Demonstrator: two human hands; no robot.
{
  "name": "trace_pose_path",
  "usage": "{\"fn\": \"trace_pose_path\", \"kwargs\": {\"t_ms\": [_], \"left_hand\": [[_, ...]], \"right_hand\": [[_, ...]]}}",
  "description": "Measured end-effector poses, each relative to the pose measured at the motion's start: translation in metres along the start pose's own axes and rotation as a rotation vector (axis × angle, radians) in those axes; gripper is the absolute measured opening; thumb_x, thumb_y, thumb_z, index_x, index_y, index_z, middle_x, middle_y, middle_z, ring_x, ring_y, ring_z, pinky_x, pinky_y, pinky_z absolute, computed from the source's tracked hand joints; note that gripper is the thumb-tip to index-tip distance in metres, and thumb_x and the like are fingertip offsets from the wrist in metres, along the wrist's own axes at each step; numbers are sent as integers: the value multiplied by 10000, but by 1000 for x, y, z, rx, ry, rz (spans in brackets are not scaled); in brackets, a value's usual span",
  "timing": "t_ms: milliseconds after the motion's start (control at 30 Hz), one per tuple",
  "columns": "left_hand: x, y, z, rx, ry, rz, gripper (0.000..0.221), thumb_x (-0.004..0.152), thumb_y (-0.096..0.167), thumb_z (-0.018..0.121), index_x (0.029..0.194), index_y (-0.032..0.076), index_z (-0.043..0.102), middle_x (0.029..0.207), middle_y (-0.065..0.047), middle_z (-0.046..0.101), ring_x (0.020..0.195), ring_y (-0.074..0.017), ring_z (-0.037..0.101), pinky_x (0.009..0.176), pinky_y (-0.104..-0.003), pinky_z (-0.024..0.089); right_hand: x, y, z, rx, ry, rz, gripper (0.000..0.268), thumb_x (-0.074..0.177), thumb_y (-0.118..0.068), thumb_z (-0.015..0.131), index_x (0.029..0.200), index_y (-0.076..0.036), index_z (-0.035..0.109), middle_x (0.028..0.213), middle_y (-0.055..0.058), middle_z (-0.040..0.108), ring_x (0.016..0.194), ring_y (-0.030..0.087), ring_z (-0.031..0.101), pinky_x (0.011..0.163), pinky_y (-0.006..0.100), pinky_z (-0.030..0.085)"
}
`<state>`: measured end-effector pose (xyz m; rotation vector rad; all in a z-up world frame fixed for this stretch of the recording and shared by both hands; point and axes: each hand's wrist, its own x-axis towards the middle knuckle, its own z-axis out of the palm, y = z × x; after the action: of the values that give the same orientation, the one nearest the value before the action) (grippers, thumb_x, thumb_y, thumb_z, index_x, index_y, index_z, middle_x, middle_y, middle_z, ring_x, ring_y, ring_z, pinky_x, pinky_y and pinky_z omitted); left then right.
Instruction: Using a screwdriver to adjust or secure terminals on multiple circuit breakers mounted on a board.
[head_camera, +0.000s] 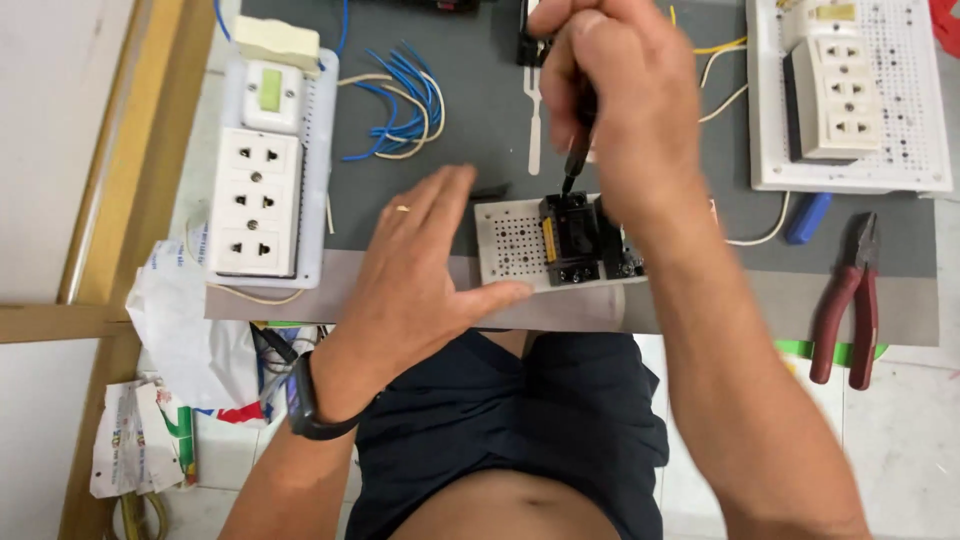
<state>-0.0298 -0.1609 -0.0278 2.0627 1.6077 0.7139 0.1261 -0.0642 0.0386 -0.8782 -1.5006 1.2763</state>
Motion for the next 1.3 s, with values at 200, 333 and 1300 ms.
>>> {"fn": "trace_pose_path", "kwargs": {"t_ms": [200,333,1300], "left_hand": [[26,-35,29,83,229,202,272,918,92,516,1153,-4,614,1107,-190,672,970,-391,610,817,-473,422],[49,-30,15,174,88,227,281,771,-39,493,971,64,661,769,-122,620,694,-416,584,505,-520,409],[29,12,67,-128,187,232,1061,644,499,861,1417,-24,356,1284,-162,597,1203,-332,568,923,-459,405]], "right_hand": [[-8,5,9,-61,133,-66,169,790,-123,434,810,-68,593,505,16,348,439,98,279,392,247,223],[3,4,4,-62,-94,-32,192,806,-117,404,844,-56,581,470,23,328,396,94,272,382,229,228],[-5,12,-30,-1480,151,-497,197,1037,-321,640,1053,-144,552,584,11,531,430,296,508,361,400,306]]}}
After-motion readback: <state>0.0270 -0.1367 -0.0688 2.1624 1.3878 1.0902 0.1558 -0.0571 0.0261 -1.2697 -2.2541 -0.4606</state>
